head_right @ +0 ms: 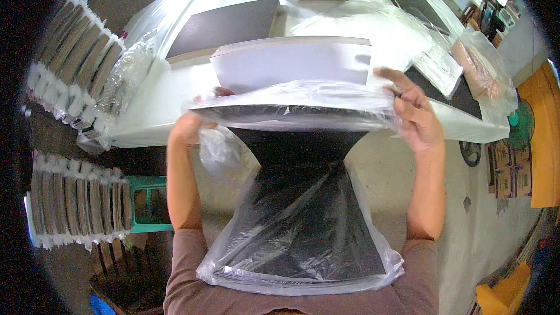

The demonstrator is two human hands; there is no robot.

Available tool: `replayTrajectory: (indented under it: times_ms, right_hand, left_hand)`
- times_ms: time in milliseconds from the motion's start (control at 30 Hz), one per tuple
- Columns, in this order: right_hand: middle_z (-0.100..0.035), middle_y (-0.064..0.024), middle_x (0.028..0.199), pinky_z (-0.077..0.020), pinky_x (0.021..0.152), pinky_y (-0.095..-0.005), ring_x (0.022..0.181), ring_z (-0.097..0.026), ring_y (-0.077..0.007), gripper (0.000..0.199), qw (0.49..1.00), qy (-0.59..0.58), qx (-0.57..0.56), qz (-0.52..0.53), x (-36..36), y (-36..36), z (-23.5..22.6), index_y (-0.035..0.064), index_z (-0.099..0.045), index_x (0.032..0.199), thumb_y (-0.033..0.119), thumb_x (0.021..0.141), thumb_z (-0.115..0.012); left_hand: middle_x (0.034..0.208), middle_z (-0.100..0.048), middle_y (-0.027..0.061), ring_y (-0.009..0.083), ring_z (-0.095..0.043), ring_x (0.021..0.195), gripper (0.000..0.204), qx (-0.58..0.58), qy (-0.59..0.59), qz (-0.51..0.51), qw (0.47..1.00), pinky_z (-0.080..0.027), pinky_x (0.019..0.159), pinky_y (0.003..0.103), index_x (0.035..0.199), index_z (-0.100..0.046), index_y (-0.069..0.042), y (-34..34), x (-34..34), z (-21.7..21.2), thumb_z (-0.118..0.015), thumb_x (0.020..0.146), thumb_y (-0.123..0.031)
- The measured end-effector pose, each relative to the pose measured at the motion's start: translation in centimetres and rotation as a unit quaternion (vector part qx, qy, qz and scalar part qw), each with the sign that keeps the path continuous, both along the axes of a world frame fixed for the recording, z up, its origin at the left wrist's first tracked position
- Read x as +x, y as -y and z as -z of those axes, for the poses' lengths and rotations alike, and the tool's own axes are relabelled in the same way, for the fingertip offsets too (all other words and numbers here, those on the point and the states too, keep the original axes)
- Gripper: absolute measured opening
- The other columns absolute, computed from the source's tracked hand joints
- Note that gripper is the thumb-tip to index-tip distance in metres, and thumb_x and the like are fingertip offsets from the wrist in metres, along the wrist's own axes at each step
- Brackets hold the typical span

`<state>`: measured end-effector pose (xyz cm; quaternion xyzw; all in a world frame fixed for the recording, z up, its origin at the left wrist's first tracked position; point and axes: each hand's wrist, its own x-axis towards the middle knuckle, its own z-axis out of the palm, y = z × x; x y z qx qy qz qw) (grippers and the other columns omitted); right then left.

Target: The person places a plastic bag over the top edge of a book cover and pulls it down to wrap the cover.

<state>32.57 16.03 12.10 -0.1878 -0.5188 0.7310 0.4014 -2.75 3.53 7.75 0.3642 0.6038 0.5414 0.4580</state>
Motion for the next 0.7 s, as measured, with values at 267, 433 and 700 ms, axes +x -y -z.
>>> replayTrajectory:
  times_ms: [267, 433, 700]
  right_hand:
    - [-0.054, -0.0016, 0.095, -0.0369, 0.075, -0.0455, 0.087, -0.049, -0.0168, 0.054, 0.961, 0.125, -0.248, -0.015, 5.8, 2.1, 20.1, 0.0113, -0.035, 0.125, 0.023, 0.076, -0.056]
    - [-0.055, -0.0101, 0.099, -0.0426, 0.075, -0.0298, 0.087, -0.053, -0.0165, 0.042, 0.945, 0.272, -0.178, 0.021, 4.1, 4.4, 25.3, 0.0017, -0.040, 0.119, 0.015, 0.081, -0.053]
    - [-0.056, -0.0142, 0.090, -0.0444, 0.068, -0.0281, 0.081, -0.054, -0.0187, 0.033, 0.901, 0.426, -0.081, 0.014, 1.1, 1.4, 28.4, 0.0038, -0.048, 0.107, 0.015, 0.077, -0.056]
  left_hand:
    - [0.071, -0.050, 0.0001, 0.0074, -0.042, 0.054, 0.023, -0.054, 0.136, -0.012, 0.989, -0.029, 0.042, 0.020, 0.093, -0.054, -0.006, 4.1, 1.4, 13.0, -0.057, 0.071, -0.012]
    - [0.086, -0.055, 0.0051, 0.0146, -0.052, 0.073, 0.040, -0.226, 0.100, -0.062, 0.967, -0.043, 0.064, 0.028, 0.105, -0.049, -0.004, 6.7, 2.3, 18.3, -0.066, 0.073, -0.020]
    - [0.103, -0.054, 0.0156, 0.0216, -0.053, 0.088, 0.047, -0.157, 0.069, -0.055, 0.984, -0.043, 0.074, 0.033, 0.112, -0.044, 0.004, 6.2, 3.7, 25.2, -0.059, 0.076, -0.024]
